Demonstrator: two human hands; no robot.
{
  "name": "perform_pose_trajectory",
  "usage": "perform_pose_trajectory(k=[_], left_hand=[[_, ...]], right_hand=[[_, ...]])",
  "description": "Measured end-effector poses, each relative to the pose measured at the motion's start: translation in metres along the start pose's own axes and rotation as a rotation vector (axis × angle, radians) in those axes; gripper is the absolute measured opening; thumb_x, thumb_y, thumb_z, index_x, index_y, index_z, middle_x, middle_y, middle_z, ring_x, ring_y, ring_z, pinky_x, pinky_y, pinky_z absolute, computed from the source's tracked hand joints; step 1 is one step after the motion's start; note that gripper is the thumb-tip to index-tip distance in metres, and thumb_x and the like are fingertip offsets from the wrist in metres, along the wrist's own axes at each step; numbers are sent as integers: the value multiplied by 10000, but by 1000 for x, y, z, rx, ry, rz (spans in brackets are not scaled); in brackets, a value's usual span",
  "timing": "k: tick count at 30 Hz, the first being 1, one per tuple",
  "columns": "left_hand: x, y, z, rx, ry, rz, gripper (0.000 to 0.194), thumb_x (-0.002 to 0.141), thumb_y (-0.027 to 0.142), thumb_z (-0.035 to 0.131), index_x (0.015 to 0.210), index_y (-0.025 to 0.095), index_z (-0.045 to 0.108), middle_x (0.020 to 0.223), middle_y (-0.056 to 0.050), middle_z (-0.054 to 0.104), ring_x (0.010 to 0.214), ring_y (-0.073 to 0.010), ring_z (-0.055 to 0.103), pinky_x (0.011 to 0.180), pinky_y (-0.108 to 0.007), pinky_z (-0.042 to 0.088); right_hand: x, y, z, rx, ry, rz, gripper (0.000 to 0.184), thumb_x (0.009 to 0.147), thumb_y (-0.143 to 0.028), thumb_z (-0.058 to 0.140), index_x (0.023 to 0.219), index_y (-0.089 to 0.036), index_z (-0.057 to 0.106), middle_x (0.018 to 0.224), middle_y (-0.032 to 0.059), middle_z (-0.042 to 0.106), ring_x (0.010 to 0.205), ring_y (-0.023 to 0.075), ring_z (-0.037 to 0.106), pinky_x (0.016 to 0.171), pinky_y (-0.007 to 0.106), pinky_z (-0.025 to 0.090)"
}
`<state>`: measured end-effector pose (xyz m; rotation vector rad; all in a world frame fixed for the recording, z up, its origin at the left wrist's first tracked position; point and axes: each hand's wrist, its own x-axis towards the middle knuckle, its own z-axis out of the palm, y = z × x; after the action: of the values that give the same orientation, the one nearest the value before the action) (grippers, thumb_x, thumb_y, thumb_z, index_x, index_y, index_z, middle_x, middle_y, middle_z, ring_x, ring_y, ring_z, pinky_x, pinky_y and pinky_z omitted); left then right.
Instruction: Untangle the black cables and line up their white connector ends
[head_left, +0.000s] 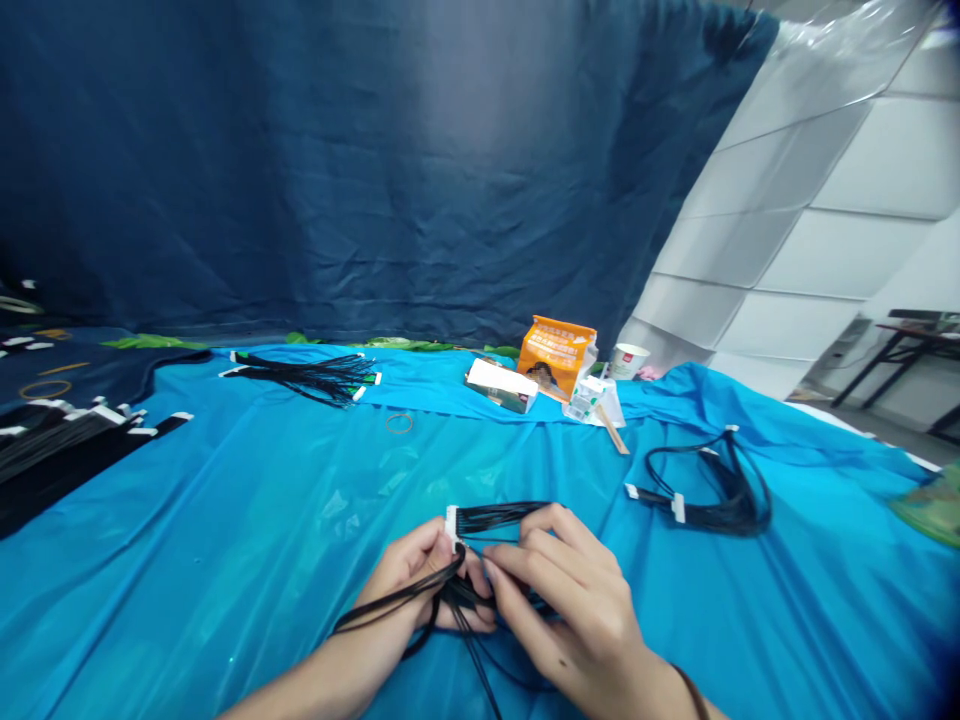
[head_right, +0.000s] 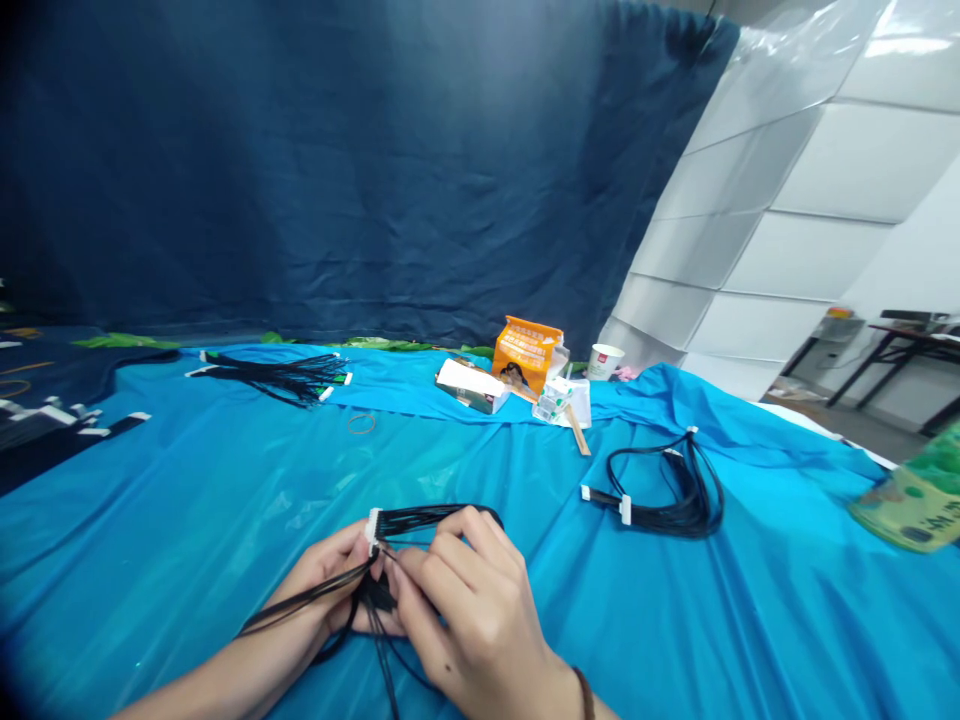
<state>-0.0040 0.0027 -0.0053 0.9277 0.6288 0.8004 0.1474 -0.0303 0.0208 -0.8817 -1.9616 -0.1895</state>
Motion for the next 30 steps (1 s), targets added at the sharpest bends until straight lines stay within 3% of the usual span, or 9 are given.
perform_pose_trajectory(k=[10, 30], left_hand=[[4, -6, -5, -4, 37, 28, 202, 763, 338, 532, 821, 149, 577, 716, -15, 567, 664, -94, 549, 641, -226, 473], [-1, 2, 1, 55, 42, 5, 218, 775, 352, 510, 838, 151, 566, 753, -26, 580, 696, -100, 557, 675, -247, 479]], right_hand=[[0, 1, 0, -3, -5, 3, 88, 781, -79, 524, 814, -121, 595, 593, 22, 517, 636, 138, 420, 563, 266, 372], [-3, 3, 3, 6, -7, 20, 82, 792, -99, 520, 803, -137, 592, 598, 14, 529, 629, 133, 417, 572, 277, 353]])
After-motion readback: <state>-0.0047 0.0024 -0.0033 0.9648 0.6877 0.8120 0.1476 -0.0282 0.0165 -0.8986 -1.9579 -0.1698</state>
